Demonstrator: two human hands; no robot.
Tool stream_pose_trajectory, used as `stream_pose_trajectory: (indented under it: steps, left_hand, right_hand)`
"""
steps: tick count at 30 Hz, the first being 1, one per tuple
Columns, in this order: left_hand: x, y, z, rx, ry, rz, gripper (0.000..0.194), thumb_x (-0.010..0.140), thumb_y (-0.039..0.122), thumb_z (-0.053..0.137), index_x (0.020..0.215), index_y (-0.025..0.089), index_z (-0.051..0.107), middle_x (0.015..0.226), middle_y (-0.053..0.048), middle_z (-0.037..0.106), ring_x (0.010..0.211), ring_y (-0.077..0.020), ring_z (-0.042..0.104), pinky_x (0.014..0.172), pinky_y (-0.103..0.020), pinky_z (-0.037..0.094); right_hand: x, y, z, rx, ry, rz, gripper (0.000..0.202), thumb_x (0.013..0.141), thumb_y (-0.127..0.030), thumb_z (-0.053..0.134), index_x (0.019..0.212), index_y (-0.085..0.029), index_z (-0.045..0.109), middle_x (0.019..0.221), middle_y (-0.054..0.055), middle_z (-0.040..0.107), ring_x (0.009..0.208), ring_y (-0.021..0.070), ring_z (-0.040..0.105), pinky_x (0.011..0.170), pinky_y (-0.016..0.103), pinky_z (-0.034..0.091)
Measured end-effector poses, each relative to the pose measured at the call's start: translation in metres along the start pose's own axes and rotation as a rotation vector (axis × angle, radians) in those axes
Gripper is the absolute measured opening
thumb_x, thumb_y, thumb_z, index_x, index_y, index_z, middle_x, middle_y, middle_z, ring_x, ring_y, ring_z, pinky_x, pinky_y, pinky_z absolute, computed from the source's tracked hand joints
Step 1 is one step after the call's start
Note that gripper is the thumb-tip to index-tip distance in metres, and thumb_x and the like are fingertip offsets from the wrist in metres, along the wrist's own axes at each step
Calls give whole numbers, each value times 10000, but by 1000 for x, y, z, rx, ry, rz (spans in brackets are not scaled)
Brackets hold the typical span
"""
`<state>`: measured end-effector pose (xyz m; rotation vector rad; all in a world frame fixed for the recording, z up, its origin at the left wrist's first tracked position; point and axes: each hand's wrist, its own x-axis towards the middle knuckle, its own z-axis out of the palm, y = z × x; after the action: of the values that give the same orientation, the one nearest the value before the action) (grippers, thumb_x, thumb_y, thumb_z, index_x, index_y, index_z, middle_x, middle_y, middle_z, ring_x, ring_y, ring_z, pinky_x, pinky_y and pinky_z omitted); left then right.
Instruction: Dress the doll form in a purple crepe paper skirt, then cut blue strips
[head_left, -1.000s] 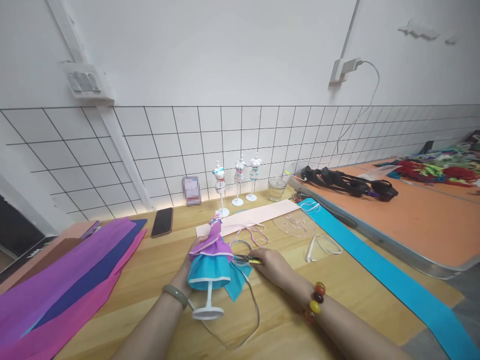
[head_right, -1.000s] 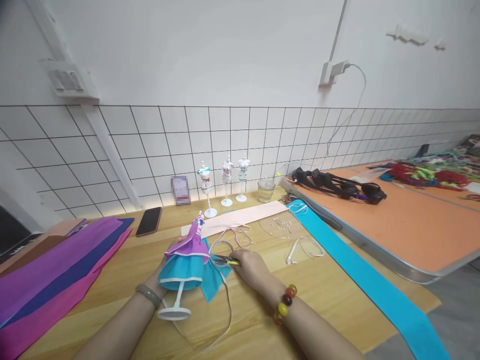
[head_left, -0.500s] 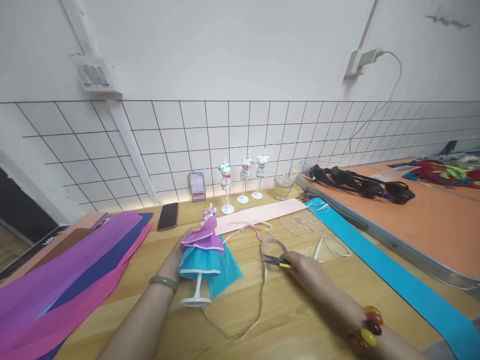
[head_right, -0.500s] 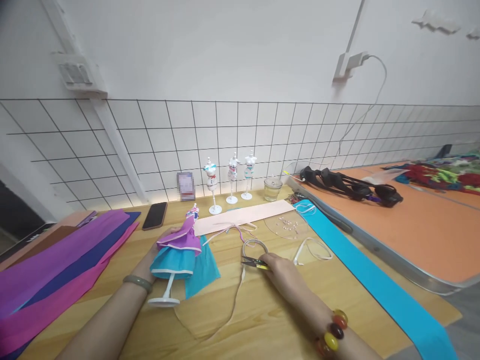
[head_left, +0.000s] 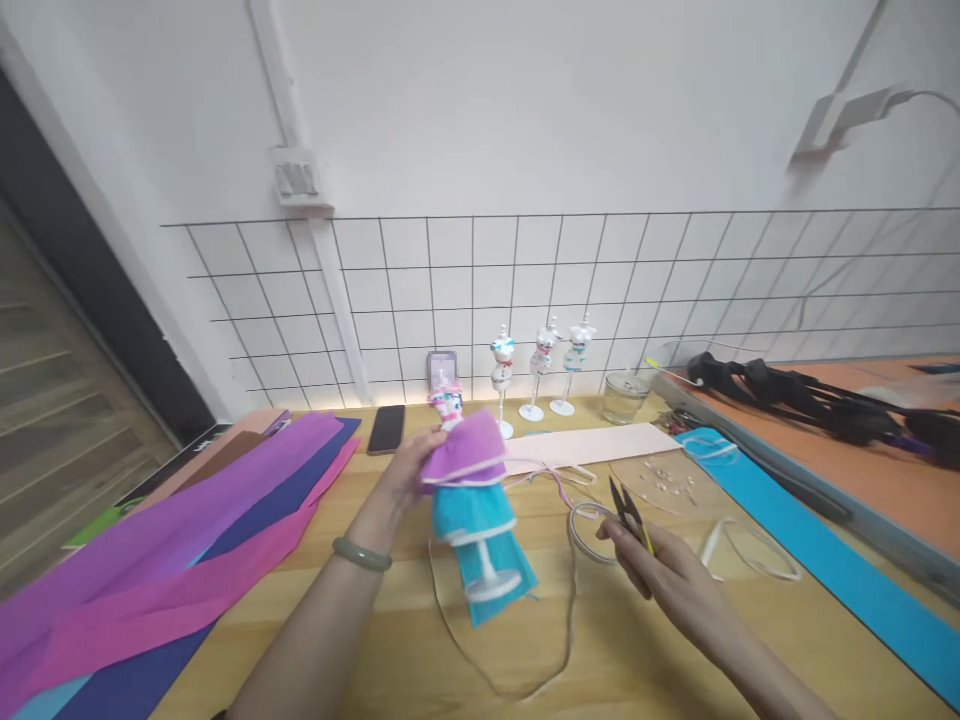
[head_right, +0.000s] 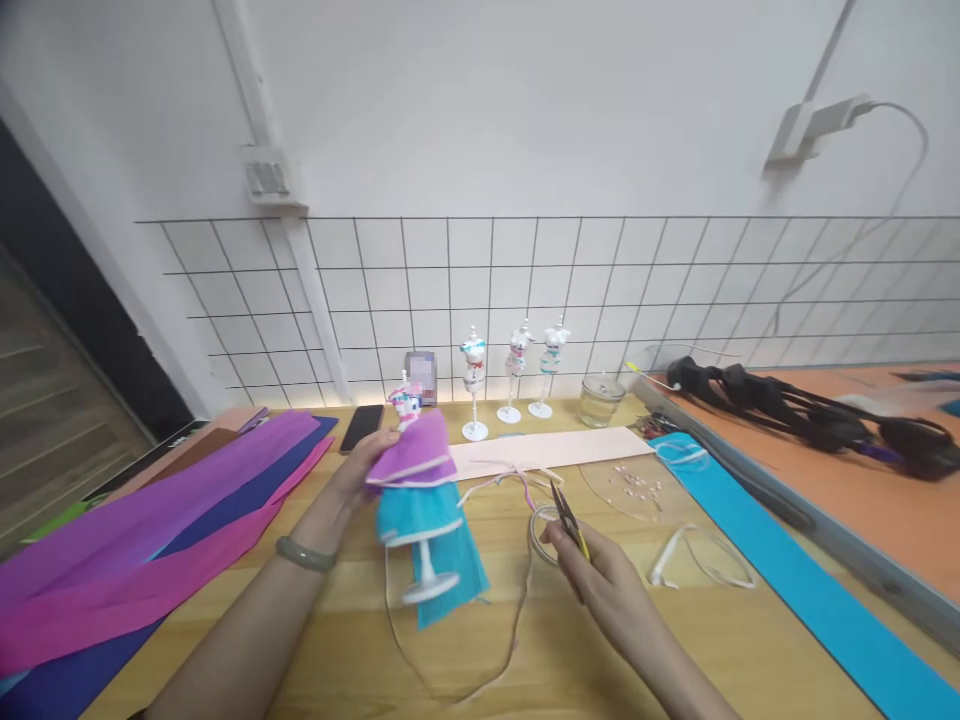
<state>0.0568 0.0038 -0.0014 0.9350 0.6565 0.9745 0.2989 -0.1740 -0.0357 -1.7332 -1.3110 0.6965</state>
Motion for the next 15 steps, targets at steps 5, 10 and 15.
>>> stream_pose_trajectory:
  steps: [5, 10, 15]
  left_hand:
    - [-14, 4, 23, 157, 47, 191, 292, 542, 153, 783, 812, 128, 673, 739, -21, 675, 705, -141, 602, 659, -226, 430]
    - [-24, 8, 30, 280, 162, 263, 290, 560, 207, 772, 806, 137, 635, 686, -23, 657, 648, -155, 598, 621, -258, 434]
    - [-20, 8, 27, 178, 182, 185, 293, 560, 236, 768, 783, 144, 601, 731, -25, 674, 680, -160, 620, 654, -269, 458]
  right_hand:
    - [-15, -41, 17, 185, -47, -5, 471, 780, -644, 474, 905, -211, 610, 584, -25, 391, 539, 135, 392, 515, 252, 335]
    - [-27, -55, 37, 445, -274, 98, 565, 774, -714, 403, 928, -203, 587, 582, -49, 343, 454, 87, 274, 442, 229, 243]
    - [-29, -58, 47, 676, -477, 217, 551, 788, -693, 408, 871, -174, 570, 599, -51, 392, 422, 52, 302, 421, 202, 243]
